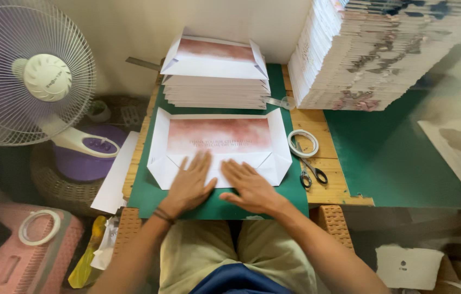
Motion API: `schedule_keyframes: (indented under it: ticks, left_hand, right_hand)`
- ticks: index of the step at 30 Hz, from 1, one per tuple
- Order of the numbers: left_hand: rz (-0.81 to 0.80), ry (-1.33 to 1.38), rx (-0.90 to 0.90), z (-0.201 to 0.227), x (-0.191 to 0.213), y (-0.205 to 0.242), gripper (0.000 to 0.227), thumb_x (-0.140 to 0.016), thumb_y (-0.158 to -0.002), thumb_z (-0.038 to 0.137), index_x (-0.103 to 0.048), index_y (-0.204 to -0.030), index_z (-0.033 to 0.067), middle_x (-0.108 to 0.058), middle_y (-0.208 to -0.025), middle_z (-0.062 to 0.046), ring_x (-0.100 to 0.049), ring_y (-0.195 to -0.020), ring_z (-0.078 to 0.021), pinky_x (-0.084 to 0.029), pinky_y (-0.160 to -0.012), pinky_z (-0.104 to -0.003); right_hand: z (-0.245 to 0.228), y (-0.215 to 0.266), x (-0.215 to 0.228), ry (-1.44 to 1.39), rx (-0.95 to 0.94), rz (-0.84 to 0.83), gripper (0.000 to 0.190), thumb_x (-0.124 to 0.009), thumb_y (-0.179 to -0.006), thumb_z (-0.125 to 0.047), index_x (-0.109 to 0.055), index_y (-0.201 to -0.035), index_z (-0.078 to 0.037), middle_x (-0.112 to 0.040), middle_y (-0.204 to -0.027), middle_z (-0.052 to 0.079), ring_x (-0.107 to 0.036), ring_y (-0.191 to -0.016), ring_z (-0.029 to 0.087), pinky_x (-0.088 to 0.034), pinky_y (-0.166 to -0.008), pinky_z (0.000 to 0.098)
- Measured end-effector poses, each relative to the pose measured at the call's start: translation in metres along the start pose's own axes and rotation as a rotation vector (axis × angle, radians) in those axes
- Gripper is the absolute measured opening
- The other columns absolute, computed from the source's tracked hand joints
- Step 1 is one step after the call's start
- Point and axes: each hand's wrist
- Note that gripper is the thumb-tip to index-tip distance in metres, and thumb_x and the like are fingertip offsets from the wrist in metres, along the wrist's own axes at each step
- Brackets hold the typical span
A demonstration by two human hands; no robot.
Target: The person assembles paper envelopes by folding the flaps and securing them with clear adhesive tape. They use scissors to cut the tape and smooth the flaps down, working through a stack of envelopes on a green table.
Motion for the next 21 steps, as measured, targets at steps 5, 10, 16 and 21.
schedule_keyframes:
  ticks: [5,10,16,21]
  left_hand:
    - [-0.001,-0.071,0.177,-0.031,0.035,0.024,0.088,-0.047,-0.099,0.059,-0.029,-0.152,-0.0091,-0.029,-0.161,-0.031,-0.024,-0.151,-0.0428,-0.019,-0.120,-0.053]
    - [0.113,-0.205,0.131,0.012,0.073,0.018,0.093,-0.060,-0.082,0.066,-0.045,-0.154,0.0098,-0.050,-0.149,-0.020,-0.035,-0.137,-0.0531,-0.022,-0.106,-0.064]
    - [0.045,0.078,0.166,0.011,0.088,0.017,0.074,-0.081,-0.065,0.071,-0.066,-0.104,0.0096,-0.061,-0.104,-0.010,-0.053,-0.112,-0.0320,-0.040,-0.108,-0.051]
    - [0.409,-0.015,-0.083,0.027,0.090,0.039,0.067,-0.084,-0.076,0.054,-0.059,-0.125,0.0153,-0.055,-0.130,-0.012,-0.048,-0.130,-0.0332,-0.028,-0.122,-0.061]
  right_hand:
    - [0.044,0.009,0.034,0.156,-0.329,-0.127,0.095,-0.047,-0.098,-0.063,-0.018,-0.158,0.004,-0.021,-0.166,0.025,-0.017,-0.156,0.035,-0.014,-0.125,0.0466]
    - [0.048,-0.024,0.013,0.300,-0.291,0.085,0.108,-0.062,-0.093,-0.069,-0.024,-0.153,0.012,-0.025,-0.158,0.035,-0.018,-0.147,0.050,-0.017,-0.119,0.0523]
    - [-0.001,-0.014,0.025,0.155,0.037,0.039,0.070,-0.077,-0.077,-0.060,-0.062,-0.117,-0.004,-0.061,-0.113,0.018,-0.058,-0.111,0.036,-0.050,-0.096,0.0453]
    - [0.002,0.056,0.044,0.288,0.072,-0.030,0.041,-0.068,-0.097,-0.051,-0.066,-0.104,-0.010,-0.066,-0.090,0.007,-0.068,-0.067,0.028,-0.052,-0.055,0.0409]
Point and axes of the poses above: each hand's wrist, its own y-axis away from the middle knuckle, its own x-axis out of the back of the hand, z = x × y
